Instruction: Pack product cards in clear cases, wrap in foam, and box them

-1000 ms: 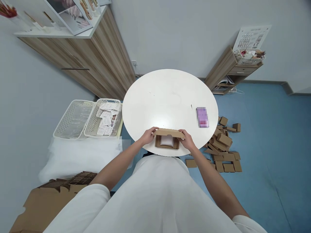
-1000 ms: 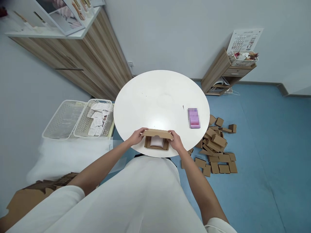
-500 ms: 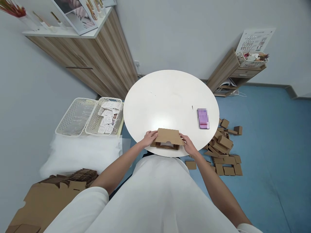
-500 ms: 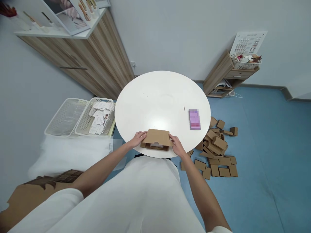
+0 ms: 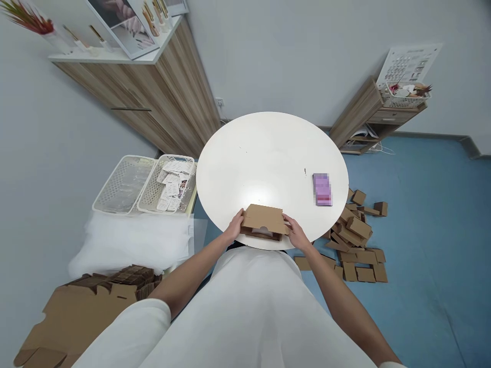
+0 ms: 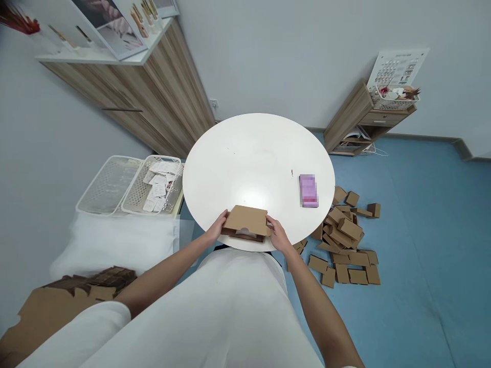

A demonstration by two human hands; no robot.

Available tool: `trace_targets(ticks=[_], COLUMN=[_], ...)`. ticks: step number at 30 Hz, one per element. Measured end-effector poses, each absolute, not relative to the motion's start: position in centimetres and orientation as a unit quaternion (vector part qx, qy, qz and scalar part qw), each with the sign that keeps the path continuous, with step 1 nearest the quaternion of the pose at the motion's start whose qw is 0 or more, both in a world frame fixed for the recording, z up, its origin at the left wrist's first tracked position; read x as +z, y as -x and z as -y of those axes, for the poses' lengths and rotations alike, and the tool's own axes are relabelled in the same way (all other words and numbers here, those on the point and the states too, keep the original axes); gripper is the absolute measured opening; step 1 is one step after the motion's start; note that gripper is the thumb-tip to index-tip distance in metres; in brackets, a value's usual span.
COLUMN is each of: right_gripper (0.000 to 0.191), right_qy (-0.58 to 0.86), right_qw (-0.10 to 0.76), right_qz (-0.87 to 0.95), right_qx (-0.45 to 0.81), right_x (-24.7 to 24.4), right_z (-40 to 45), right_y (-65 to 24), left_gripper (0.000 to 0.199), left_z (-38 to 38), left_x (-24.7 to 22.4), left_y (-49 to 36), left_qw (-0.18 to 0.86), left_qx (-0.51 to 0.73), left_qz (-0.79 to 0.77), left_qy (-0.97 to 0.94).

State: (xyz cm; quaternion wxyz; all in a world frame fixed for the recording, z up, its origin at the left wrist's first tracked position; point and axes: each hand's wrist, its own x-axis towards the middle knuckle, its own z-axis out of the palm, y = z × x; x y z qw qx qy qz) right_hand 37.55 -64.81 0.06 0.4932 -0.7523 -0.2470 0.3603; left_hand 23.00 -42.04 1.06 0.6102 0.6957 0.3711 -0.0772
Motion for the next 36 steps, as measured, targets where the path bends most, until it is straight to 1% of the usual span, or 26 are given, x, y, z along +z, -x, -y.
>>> trace_targets(ticks=[2,4,6,8,12,13,15,17,19,22,26,28,31,33,36], right_gripper=[0.049,0.048,0.048,0.047,0.048,0.048,0.049,0.049,0.049,0.051,0.054,0.053,0.050,0.046,0.042], right_qy=[0.756,0.758,0.759,0.760,0.767,0.768,0.768,0.766,0.768,0.776,0.785,0.785,0.780,0.784,0.798], right_qw=[0.492,0.489,0.485,0.480,0.469,0.466,0.461,0.461,0.460,0.451,0.436,0.435,0.448,0.453,0.443], right_qz=[0.250,0.257,0.262,0.265,0.268,0.270,0.277,0.283,0.285,0.280,0.290,0.295,0.291,0.281,0.274], right_qx=[0.353,0.348,0.346,0.348,0.346,0.346,0.347,0.346,0.343,0.341,0.331,0.328,0.326,0.318,0.304], right_x=[0.1,0.1,0.1,0.1,-0.1,-0.2,-0.3,-0.3,-0.3,-0.3,0.0,0.3,0.6,0.8,0.9], right_z=[64.8,64.8,64.8,64.9,64.9,64.9,64.9,64.9,64.8,64.9,65.0,64.8,64.3,63.7,63.0], right_y=[-37.5,-37.5,-37.5,-37.6,-37.6,-37.7,-37.7,-37.8,-37.8,-38.0,-38.2,-38.3,-38.3,-38.3,-38.5], left_gripper=[0.060,0.058,0.052,0.044,0.021,0.022,0.037,0.051,0.057,0.054,0.033,0.029,0.033,0.039,0.047], left_z=[42.4,42.8,43.0,43.1,42.6,42.4,41.9,41.4,41.1,40.9,41.1,41.3,41.4,41.4,41.2], left_x=[0.9,0.5,0.2,-0.1,-0.6,-0.7,-0.9,-1.1,-1.2,-0.8,-0.1,0.0,0.0,-0.1,-0.2], left_y=[-22.4,-22.0,-21.8,-21.9,-22.7,-22.9,-23.3,-23.5,-23.5,-23.4,-23.7,-23.9,-24.1,-24.0,-24.0], left_qw=[0.620,0.621,0.602,0.557,0.473,0.455,0.431,0.429,0.442,0.437,0.398,0.387,0.383,0.390,0.409], left_qx=[-0.066,-0.054,-0.039,-0.028,-0.032,-0.030,-0.031,-0.046,-0.052,-0.024,-0.003,0.000,-0.005,-0.009,-0.002], left_qz=[-0.369,-0.365,-0.383,-0.414,-0.400,-0.397,-0.407,-0.416,-0.400,-0.326,-0.187,-0.164,-0.207,-0.234,-0.230], left_qy=[-0.689,-0.691,-0.700,-0.719,-0.785,-0.796,-0.805,-0.800,-0.801,-0.838,-0.898,-0.907,-0.900,-0.891,-0.883])
